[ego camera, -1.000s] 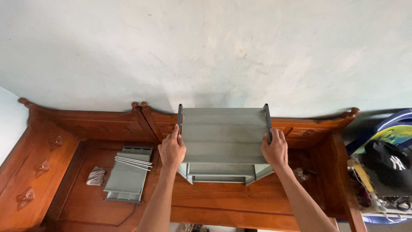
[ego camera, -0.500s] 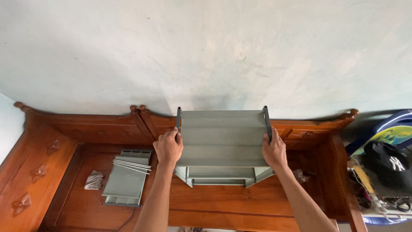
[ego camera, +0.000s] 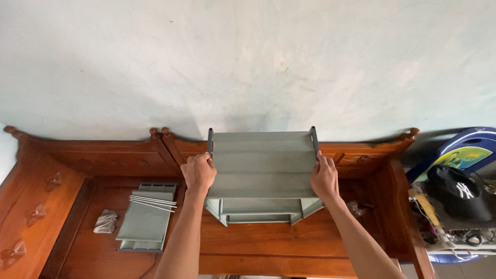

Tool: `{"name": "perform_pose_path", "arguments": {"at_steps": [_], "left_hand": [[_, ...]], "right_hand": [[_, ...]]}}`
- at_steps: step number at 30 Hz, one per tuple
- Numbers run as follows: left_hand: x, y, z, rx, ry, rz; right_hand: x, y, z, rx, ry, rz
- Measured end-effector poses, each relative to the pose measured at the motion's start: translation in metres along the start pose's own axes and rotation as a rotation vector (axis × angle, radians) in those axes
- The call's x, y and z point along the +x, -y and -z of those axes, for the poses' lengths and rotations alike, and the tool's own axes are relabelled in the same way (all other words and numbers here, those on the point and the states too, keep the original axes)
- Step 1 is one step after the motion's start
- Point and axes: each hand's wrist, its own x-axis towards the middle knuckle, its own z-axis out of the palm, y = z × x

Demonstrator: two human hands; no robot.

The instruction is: The person assembles a multi-tier fabric shoe rack by inserting metal poles into the base, attaching fabric side panels, and placing the top shelf. The person handles metal poles, fabric panels, and shelf units by hand.

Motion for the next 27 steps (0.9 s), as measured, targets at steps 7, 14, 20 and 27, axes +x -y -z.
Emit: {"name": "perform_pose_path", "arguments": {"at_steps": [7,14,20,27], "left_hand": [[0.004,-0.001,0.001,0.007,0.073,0.016],[0.008,0.005,-0.006,-0.036,0.052,0.024],[0.015,-0.001,0.004,0.027,0.257,0.137],[0.016,0.003,0.009,-0.079,0.234,0.168]], "right_hand": [[0.013,-0.001,0.004,-0.275,-0.031,0.12],[0.007,-0.005,-0.005,-0.259,-0.129,0.244],[0.009,-0.009,-0.005,-0.221,-0.128,0.23],[0.007,-0.008,-0.006,-0.202,-0.119,0.241]]}}
